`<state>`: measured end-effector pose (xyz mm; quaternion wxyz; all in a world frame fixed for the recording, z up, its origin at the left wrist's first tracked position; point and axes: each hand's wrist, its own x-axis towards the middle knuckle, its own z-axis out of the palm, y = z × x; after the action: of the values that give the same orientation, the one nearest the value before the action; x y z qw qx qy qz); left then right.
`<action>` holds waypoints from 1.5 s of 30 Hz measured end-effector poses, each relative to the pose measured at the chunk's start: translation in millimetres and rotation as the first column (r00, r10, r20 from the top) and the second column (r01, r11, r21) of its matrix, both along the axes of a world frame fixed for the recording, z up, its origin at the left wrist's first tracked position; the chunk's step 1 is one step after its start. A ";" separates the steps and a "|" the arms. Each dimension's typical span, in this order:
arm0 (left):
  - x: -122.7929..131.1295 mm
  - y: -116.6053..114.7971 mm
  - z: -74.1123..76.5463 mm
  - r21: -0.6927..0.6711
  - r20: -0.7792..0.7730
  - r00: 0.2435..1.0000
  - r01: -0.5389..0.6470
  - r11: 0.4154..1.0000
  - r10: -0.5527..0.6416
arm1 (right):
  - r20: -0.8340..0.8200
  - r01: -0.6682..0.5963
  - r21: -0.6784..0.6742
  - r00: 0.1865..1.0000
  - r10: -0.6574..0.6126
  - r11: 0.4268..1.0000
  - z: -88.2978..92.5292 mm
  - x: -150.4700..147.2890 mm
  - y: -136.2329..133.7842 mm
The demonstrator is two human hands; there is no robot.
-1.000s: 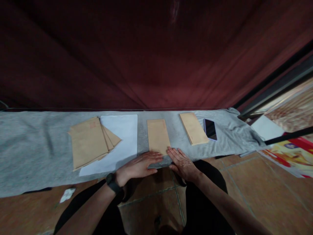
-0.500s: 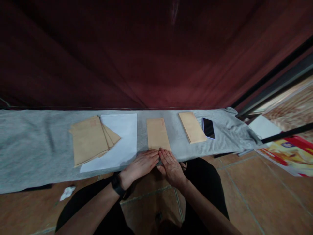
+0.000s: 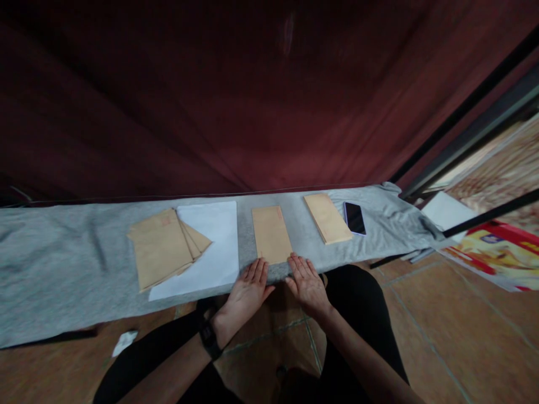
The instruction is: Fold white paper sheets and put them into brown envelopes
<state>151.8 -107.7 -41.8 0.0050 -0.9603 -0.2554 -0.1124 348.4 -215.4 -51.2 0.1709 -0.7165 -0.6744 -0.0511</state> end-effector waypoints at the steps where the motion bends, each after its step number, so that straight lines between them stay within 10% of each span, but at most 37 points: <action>1: -1.6 0.1 -0.4 0.008 0.005 1.000 -0.006 1.000 0.006 | -0.006 0.012 0.004 1.000 -0.012 1.000 0.1 -1.0 -0.3; 11: 16.2 21.1 21.7 -0.069 0.109 0.994 -0.005 0.998 0.012 | -0.126 0.042 0.094 0.992 -0.030 0.995 8.4 -26.6 17.1; 26: 27.2 32.4 -15.8 -0.011 0.118 0.991 -0.067 0.998 0.068 | -0.078 0.139 0.108 0.988 -0.131 0.984 -11.0 -27.9 24.9; 45: 29.4 17.5 13.9 -0.034 0.066 0.996 -0.061 0.998 0.064 | 0.000 0.067 0.122 0.998 -0.067 0.990 -14.1 -23.4 21.1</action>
<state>181.2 -90.2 -27.9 -0.0152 -0.9475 -0.2871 -0.1402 325.0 -194.3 -65.4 0.2110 -0.7269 -0.6460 -0.0992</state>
